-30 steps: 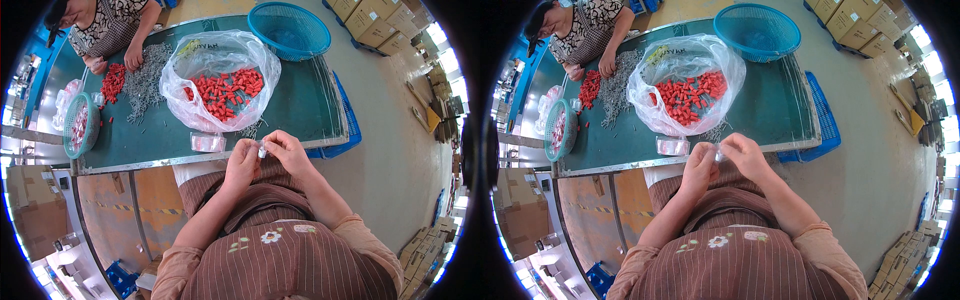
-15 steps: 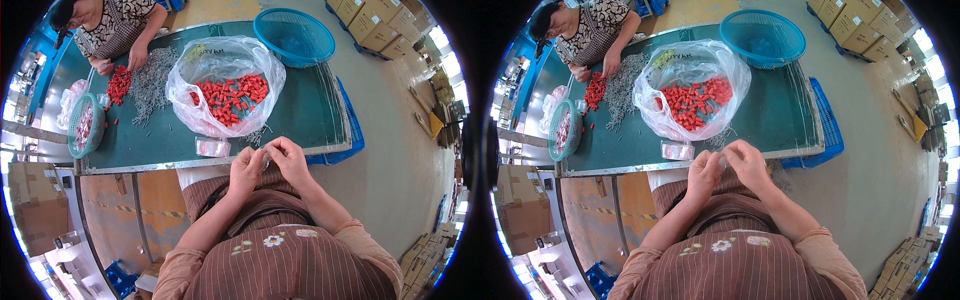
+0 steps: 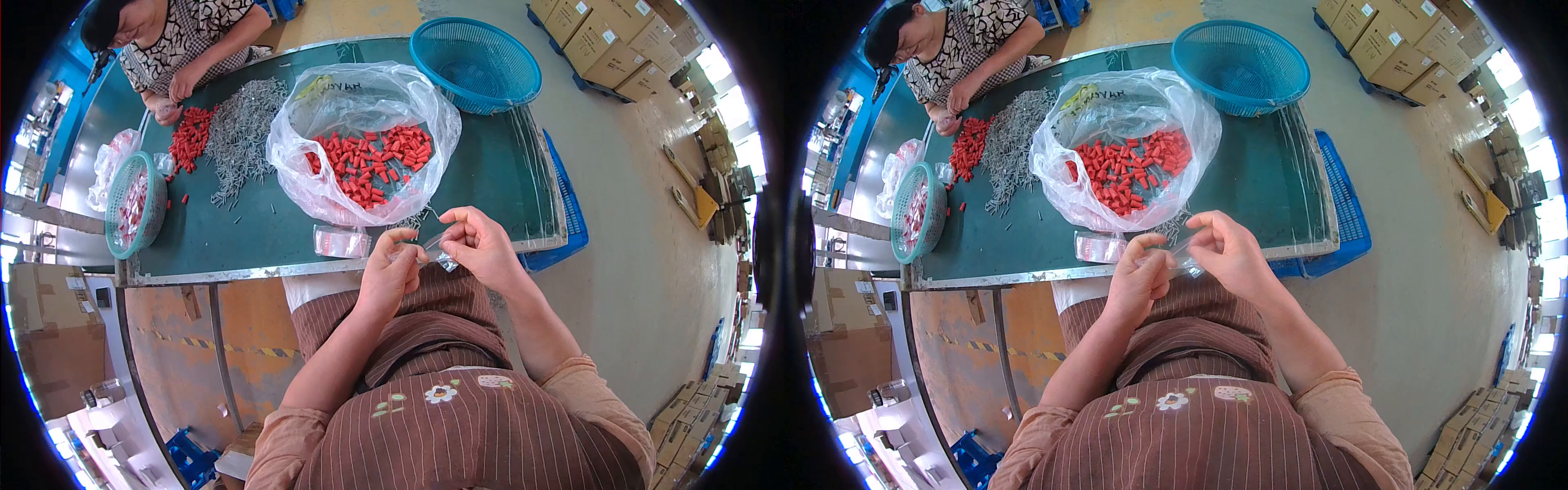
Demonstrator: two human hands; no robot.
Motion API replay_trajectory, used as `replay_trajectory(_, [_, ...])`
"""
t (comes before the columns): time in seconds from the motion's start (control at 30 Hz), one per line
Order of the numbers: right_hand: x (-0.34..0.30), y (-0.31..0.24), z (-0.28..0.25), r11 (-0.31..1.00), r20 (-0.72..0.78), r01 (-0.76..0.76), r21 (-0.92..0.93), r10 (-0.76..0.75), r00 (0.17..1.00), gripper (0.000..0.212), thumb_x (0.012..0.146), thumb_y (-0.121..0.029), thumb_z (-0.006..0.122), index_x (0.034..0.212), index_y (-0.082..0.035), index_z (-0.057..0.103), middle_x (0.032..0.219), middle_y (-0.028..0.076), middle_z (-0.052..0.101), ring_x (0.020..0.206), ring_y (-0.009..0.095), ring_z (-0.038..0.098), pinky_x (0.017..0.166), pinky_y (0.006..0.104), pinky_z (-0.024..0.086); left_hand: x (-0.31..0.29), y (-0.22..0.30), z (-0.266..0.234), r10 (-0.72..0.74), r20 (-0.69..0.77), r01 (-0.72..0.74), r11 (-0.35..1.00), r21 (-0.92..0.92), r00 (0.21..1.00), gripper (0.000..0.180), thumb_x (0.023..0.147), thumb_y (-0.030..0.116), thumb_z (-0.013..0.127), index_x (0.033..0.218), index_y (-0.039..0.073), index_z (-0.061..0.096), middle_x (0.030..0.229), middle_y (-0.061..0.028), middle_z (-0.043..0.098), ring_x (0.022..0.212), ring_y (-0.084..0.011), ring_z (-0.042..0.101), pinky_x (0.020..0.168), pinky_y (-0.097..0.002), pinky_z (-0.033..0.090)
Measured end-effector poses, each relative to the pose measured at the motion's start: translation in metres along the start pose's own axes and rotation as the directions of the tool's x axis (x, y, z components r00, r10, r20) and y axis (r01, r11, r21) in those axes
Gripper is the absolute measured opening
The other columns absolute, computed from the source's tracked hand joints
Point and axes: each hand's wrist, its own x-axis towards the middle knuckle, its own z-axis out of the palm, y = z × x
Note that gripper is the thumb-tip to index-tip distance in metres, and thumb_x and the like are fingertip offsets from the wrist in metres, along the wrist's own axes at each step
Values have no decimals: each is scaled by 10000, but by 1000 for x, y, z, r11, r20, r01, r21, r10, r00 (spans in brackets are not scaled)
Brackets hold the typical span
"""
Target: Assembling small grey parts onto red plastic components at a factory workstation.
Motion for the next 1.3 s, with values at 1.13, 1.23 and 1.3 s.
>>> replay_trajectory(1.13, [-21, 13, 8, 918, 19, 44, -393, -40, 999, 164, 831, -117, 621, 914, 25, 628, 871, 166, 647, 775, 283, 639, 681, 346, 485, -7, -15, 3, 105, -9, -63, 657, 752, 994, 109, 808, 108, 709, 803, 9, 663, 659, 62, 558, 604, -10, 457, 526, -191, 374])
replay_trajectory(1.23, [-23, 18, 9, 923, 41, 28, -385, -13, 999, 162, 829, -112, 620, 913, 26, 631, 866, 170, 654, 779, 277, 646, 686, 346, 490, -8, -22, -4, 111, 9, -86, 720, 689, 994, 110, 816, 110, 707, 782, 24, 647, 647, 64, 544, 583, -5, 443, 504, -188, 353])
replay_trajectory(1.3, [-22, 20, 12, 924, 40, 28, -381, -14, 999, 163, 827, -112, 622, 913, 25, 633, 861, 168, 655, 772, 273, 647, 684, 345, 492, -10, -21, -5, 23, -36, 3, 799, 601, 999, 108, 827, 112, 705, 784, 44, 633, 621, 72, 509, 541, 0, 418, 462, -180, 311])
